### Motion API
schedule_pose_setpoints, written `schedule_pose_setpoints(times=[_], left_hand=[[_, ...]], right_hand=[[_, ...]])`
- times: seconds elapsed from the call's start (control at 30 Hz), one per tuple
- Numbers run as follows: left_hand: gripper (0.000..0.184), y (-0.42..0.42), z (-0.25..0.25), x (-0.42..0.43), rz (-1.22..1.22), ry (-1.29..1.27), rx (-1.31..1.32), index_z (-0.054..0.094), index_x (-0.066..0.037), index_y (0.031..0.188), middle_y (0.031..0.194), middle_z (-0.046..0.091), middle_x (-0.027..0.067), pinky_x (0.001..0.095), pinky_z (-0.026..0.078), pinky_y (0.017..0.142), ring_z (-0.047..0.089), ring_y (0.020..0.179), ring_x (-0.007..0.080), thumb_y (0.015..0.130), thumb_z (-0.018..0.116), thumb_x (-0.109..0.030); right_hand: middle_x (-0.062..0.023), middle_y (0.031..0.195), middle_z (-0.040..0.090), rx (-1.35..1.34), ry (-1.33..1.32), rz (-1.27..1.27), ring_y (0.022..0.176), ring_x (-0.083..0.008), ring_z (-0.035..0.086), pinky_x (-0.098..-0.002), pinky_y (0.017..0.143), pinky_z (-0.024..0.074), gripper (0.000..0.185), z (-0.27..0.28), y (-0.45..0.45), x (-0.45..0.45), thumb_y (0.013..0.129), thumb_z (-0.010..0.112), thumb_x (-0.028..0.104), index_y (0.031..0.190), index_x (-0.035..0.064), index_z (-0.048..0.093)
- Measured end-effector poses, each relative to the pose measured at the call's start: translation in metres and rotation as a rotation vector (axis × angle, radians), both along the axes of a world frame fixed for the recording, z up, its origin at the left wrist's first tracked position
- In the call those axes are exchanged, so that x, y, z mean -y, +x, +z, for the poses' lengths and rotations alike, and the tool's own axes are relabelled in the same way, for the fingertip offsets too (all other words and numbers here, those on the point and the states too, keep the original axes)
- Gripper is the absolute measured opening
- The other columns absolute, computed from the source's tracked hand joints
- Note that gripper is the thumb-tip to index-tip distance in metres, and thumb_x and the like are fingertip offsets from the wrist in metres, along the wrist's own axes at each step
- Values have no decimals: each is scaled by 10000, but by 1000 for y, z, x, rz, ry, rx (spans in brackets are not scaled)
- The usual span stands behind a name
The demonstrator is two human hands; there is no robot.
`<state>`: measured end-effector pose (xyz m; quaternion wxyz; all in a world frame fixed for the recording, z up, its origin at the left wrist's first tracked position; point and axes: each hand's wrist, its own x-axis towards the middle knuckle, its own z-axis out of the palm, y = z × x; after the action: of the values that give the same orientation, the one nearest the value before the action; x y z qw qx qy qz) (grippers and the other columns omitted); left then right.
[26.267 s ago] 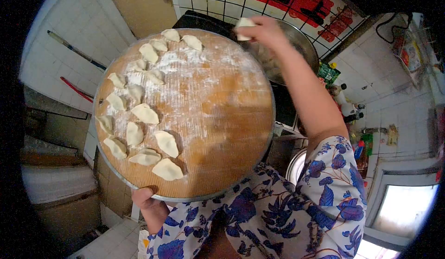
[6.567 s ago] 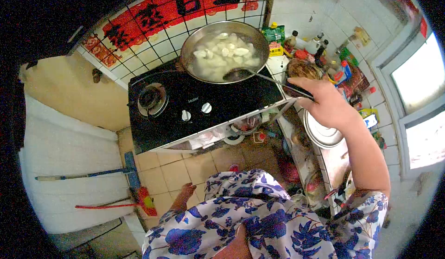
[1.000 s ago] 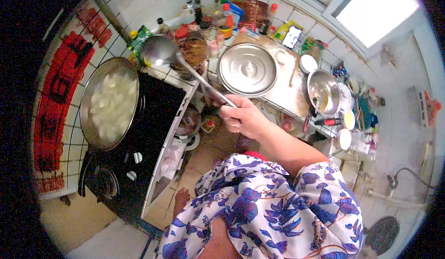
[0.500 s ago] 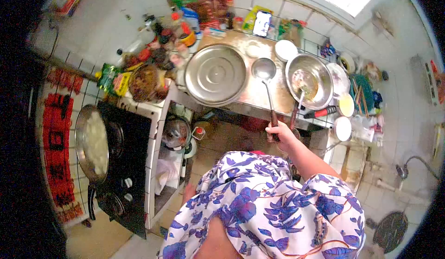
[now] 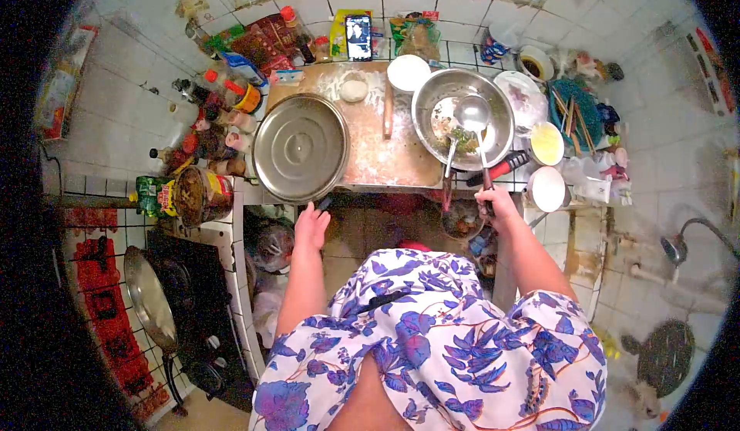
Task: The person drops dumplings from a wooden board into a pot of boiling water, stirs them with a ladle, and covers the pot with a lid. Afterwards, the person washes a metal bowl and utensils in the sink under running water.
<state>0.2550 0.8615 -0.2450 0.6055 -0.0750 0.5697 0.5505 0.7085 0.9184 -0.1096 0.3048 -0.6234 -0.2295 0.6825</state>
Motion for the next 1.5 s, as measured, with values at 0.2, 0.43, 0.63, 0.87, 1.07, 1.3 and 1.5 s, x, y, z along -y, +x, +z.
schedule_pose_setpoints(times=[0.2, 0.43, 0.63, 0.87, 1.07, 1.3, 1.5], left_hand=[[563, -10, -28, -12, 201, 100, 218, 359, 71, 1258, 1273, 415, 277, 465, 384, 1041, 436, 1209, 409, 897, 615, -277], [294, -2, -10, -28, 239, 135, 244, 543, -19, 981, 879, 552, 89, 406, 482, 921, 567, 967, 276, 922, 575, -305], [342, 6, 5, -50, 288, 104, 156, 509, -24, 1123, 991, 545, 93, 391, 525, 831, 590, 911, 250, 908, 606, -272], [93, 21, 46, -62, 423, 432, 38, 482, -16, 996, 1004, 580, 100, 371, 544, 835, 593, 904, 223, 927, 519, -68], [114, 52, 110, -15, 354, 590, 175, 541, -42, 1018, 1008, 616, 83, 319, 542, 783, 606, 908, 189, 916, 535, -93], [250, 79, 162, 76, 180, 814, 462, 546, -76, 1174, 1142, 622, 46, 330, 505, 875, 603, 1026, 171, 929, 510, -114], [319, 72, 168, 109, 258, 1028, 438, 507, -80, 1250, 1208, 592, 82, 347, 489, 916, 597, 1067, 199, 950, 502, -187]], right_hand=[[11, 590, 457, 10, -30, 53, 433, -106, 414, -251, 380, 301, 146, -11, 18, -9, 734, 643, 133, 761, 100, 503], [7, 607, 473, 374, 22, 208, 434, -135, 438, -289, 380, 329, 184, -19, 36, -19, 782, 669, 216, 747, 111, 522], [-4, 692, 584, 649, 126, 316, 580, -126, 539, -288, 520, 445, 221, -24, 62, -28, 813, 671, 263, 879, 53, 652], [-25, 732, 600, 960, 774, 301, 611, -100, 553, -233, 575, 461, 141, -17, 50, -36, 822, 632, 117, 905, 3, 622], [-100, 985, 599, -166, 128, 314, 681, -163, 612, -285, 622, 542, 370, 3, -67, -41, 937, 548, 249, 1219, 19, 484], [-89, 1169, 581, -499, 149, 228, 924, -203, 604, -346, 804, 512, 423, 68, -233, -43, 951, 483, 289, 1302, 57, 445], [-80, 1139, 594, -580, 336, 557, 919, -185, 593, -334, 806, 500, 399, 113, -314, -49, 941, 500, 282, 1264, 48, 488]])
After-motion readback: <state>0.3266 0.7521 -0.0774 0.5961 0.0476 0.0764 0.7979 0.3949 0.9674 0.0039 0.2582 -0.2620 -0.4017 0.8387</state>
